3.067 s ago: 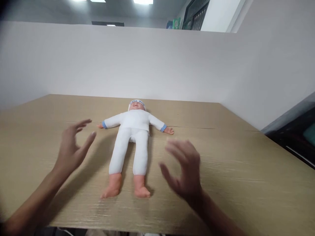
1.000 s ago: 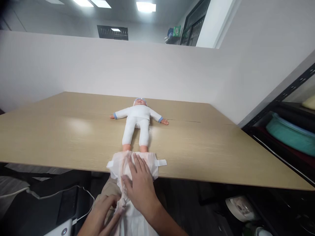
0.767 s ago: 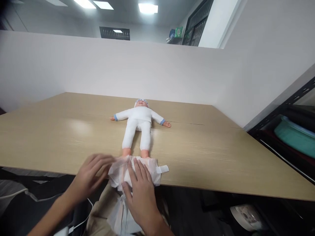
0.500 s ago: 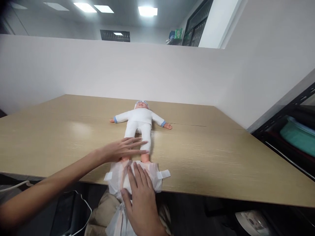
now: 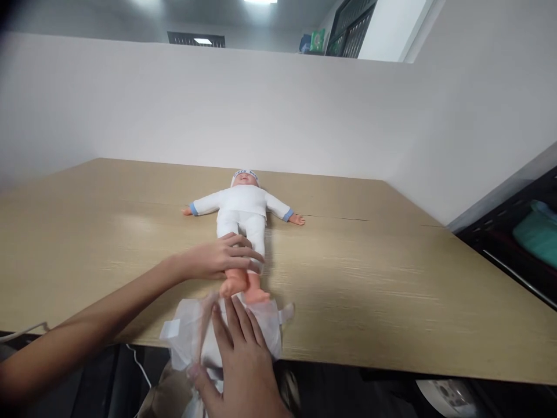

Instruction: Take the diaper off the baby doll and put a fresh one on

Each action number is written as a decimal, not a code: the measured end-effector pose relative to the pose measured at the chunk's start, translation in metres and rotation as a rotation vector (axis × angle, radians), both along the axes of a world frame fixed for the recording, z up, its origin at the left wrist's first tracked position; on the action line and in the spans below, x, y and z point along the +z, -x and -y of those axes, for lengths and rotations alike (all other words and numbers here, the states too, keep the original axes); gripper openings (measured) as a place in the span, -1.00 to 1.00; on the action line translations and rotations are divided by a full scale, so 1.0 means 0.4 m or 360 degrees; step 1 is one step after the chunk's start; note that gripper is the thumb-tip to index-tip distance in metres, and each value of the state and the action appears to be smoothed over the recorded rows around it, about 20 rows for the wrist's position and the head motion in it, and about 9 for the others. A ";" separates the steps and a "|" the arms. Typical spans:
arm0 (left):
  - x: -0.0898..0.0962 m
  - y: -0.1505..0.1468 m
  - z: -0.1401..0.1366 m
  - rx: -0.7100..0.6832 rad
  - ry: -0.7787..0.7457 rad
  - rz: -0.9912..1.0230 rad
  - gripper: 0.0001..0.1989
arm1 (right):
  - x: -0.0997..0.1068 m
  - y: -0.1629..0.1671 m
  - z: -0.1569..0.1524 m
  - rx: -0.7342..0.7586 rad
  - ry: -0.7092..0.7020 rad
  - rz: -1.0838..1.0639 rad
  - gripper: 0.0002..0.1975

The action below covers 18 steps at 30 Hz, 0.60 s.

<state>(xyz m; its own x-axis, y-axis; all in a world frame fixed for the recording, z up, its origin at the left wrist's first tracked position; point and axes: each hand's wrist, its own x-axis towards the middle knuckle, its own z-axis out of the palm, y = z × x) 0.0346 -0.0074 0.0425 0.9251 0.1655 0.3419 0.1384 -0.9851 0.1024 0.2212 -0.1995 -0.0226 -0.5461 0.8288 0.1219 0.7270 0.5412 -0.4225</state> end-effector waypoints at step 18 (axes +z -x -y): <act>0.269 0.055 -0.121 0.0189 0.0738 0.0464 -0.57 | 0.008 0.072 -0.508 -0.0149 -0.0157 0.0174 -0.28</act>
<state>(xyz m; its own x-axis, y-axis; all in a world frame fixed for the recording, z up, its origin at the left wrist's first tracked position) 0.0126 0.0412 0.1501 0.7691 0.4564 0.4473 0.1467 -0.8074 0.5715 0.1922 0.0038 -0.0195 -0.4816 0.8636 0.1495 0.8148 0.5040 -0.2865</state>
